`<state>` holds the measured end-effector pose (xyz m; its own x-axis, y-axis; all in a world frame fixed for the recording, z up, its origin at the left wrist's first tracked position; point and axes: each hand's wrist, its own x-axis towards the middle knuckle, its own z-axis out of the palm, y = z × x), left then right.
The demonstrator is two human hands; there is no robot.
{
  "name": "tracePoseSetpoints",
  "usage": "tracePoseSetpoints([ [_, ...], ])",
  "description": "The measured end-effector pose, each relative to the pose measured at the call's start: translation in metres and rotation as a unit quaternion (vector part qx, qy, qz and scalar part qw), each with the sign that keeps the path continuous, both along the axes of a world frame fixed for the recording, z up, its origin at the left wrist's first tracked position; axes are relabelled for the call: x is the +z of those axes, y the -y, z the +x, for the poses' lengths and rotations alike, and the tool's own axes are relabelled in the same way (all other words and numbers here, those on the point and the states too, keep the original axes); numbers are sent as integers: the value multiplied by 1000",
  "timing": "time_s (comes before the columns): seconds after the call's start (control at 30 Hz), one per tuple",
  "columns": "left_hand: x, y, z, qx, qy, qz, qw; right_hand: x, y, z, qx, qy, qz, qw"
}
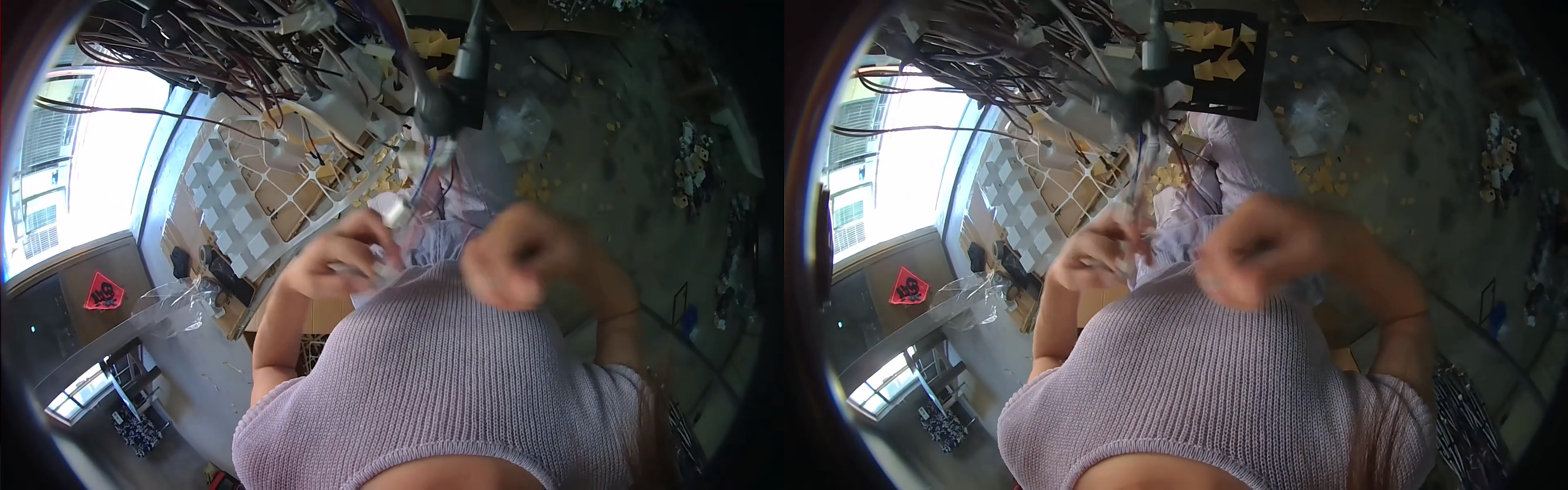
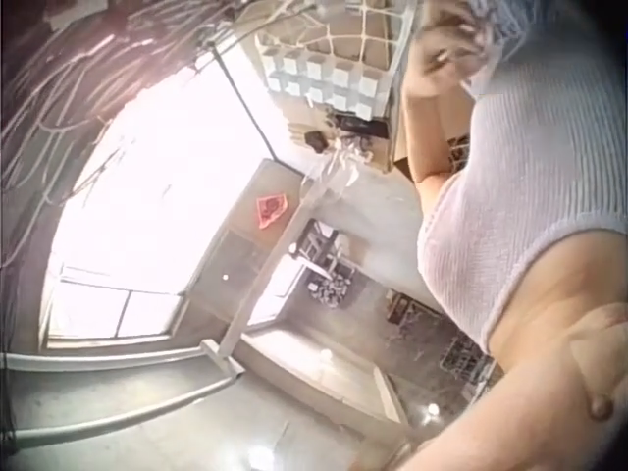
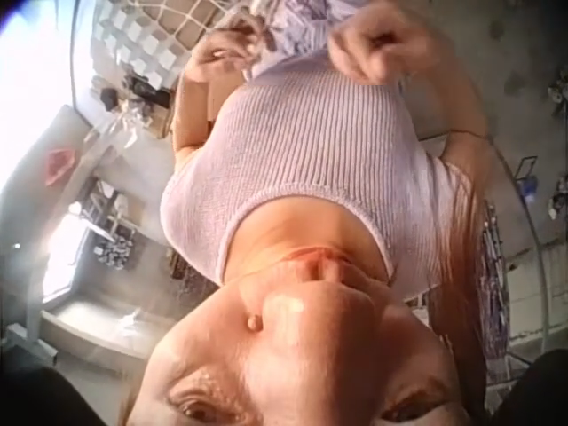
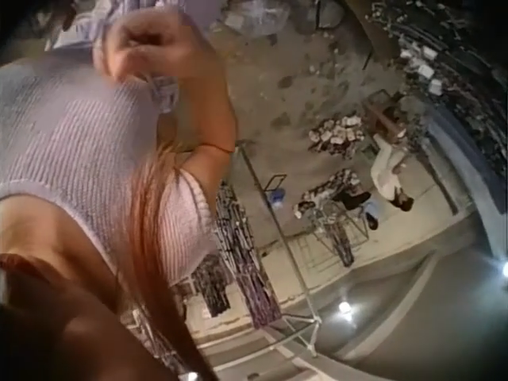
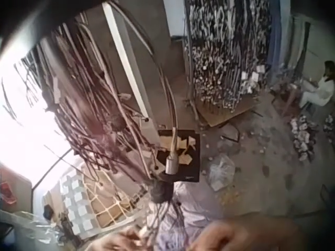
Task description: Wrapping electrical tape around wire connectors and cable joints.
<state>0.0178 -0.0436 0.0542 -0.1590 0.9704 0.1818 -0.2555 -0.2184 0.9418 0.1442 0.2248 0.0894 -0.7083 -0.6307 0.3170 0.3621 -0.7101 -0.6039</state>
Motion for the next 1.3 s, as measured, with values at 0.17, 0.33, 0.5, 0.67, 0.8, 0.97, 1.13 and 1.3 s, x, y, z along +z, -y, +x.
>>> tracePoseSetpoints([
  [0.17,-16,44,-29,157,32,-58,985,-10,-46,-44,-361,-72,277,888],
  [0.33,-11,35,-33,424,-86,-242,868,-49,-29,-122,-603,-170,478,616],
  [0.5,-21,46,-34,604,-180,-212,747,-23,-22,-144,-635,-189,478,576],
  [0.67,-35,34,-36,709,-303,-200,604,-45,-2,-197,-446,-150,505,723],
  [0.8,-7,12,-16,726,-541,-73,418,-72,13,-199,-476,-155,468,729],
  [0.97,3,-52,27,596,-475,103,639,-76,14,-179,-423,-25,463,779],
  [1.13,6,-86,34,447,-377,32,810,-69,-34,-121,-385,-30,443,809],
  [1.3,-7,-108,28,320,-263,-88,906,-33,-66,-36,-223,-33,233,946],
])
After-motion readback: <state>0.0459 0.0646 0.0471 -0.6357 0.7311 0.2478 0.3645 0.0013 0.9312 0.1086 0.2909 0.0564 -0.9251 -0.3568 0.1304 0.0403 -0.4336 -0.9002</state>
